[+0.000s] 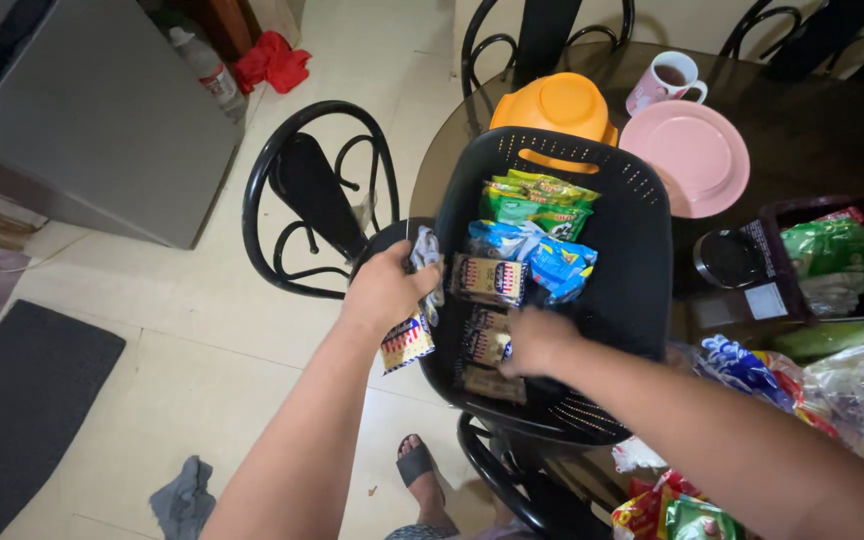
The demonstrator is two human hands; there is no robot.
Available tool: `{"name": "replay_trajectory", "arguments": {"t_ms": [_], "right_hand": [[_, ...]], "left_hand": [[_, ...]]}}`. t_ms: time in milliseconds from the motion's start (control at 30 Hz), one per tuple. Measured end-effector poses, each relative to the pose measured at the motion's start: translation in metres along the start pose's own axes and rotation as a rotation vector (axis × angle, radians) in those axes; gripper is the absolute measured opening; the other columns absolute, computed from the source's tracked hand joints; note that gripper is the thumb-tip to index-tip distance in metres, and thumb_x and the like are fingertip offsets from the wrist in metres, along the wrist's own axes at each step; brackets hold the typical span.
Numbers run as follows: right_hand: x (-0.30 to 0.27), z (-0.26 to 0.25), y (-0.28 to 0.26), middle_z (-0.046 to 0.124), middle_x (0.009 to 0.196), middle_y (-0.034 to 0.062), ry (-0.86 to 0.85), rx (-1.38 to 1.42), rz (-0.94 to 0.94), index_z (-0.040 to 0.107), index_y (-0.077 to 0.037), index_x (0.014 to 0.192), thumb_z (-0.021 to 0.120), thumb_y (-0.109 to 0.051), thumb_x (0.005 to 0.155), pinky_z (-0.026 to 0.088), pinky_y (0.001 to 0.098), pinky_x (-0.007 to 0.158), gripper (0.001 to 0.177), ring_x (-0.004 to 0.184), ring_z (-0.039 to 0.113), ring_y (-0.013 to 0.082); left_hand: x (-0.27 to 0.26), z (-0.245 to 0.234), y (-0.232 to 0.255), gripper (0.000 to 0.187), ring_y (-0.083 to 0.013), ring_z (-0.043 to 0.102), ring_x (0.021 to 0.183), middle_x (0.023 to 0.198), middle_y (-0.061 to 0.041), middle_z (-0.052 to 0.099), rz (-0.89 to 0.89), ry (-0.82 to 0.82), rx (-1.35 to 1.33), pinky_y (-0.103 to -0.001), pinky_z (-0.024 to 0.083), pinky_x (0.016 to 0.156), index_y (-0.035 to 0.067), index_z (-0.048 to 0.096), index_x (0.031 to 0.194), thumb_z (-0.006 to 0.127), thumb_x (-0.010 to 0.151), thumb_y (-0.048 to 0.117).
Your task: Organizing various snacks and food items from a table into a black plastic basket.
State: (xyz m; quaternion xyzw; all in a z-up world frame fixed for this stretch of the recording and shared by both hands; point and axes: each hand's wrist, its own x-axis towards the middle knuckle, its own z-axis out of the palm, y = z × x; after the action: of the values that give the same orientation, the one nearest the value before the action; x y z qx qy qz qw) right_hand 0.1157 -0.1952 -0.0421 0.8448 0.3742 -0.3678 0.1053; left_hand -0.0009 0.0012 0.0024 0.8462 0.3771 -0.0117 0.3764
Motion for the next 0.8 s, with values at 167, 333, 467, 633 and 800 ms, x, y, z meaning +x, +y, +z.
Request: {"name": "replay_trajectory", "arguments": {"t_ms": [167,333,467,633,800], "right_hand": [[0.020,0.029,0.005,0.046,0.152,0.0184,0.002,-0.162,-0.060,0.031,-0.005,0.154,0.085,-0.036,0.071,0.050,0.0445,0.107,0.104,0.134,0.053,0.0355],[0.019,0.028,0.003,0.028,0.161,0.0224,-0.086,-0.135,-0.033,0.012,-0.006,0.161,0.086,-0.035,0.076,0.043,0.0453,0.113,0.116,0.141,0.043,0.0392],[0.032,0.049,0.013,0.040,0.154,0.0212,-0.033,-0.155,-0.055,0.024,-0.001,0.157,0.083,-0.029,0.075,0.045,0.0459,0.112,0.104,0.138,0.047,0.0362],[0.047,0.062,0.021,0.050,0.146,0.0190,0.061,-0.155,-0.104,0.047,-0.003,0.145,0.076,-0.023,0.079,0.047,0.0492,0.108,0.075,0.133,0.052,0.0369],[0.093,0.088,0.048,0.063,0.124,0.0217,0.195,0.044,-0.174,0.062,0.001,0.120,0.082,-0.035,0.079,0.051,0.0428,0.104,0.058,0.121,0.061,0.0354]], "left_hand": [[0.002,0.001,-0.003,0.075,-0.0321,0.067,0.117,0.121,-0.021,0.072,0.011,-0.015,-0.015,-0.040,0.051,0.100,0.007,0.058,0.141,0.070,0.080,0.050],[0.002,0.001,-0.004,0.076,-0.0322,0.067,0.116,0.121,-0.021,0.071,0.019,0.000,-0.001,-0.040,0.051,0.100,0.007,0.057,0.142,0.070,0.081,0.051],[-0.001,-0.001,0.001,0.073,-0.0331,0.068,0.115,0.118,-0.021,0.072,0.022,-0.012,0.010,-0.041,0.052,0.099,0.007,0.060,0.140,0.068,0.082,0.052],[0.003,0.001,-0.001,0.074,-0.0341,0.068,0.114,0.117,-0.022,0.072,0.038,-0.005,0.024,-0.042,0.052,0.099,0.007,0.059,0.139,0.068,0.082,0.053],[-0.002,-0.002,0.005,0.076,-0.0342,0.067,0.115,0.119,-0.023,0.071,-0.007,-0.022,0.040,-0.042,0.051,0.099,0.008,0.058,0.141,0.066,0.081,0.054]]}}
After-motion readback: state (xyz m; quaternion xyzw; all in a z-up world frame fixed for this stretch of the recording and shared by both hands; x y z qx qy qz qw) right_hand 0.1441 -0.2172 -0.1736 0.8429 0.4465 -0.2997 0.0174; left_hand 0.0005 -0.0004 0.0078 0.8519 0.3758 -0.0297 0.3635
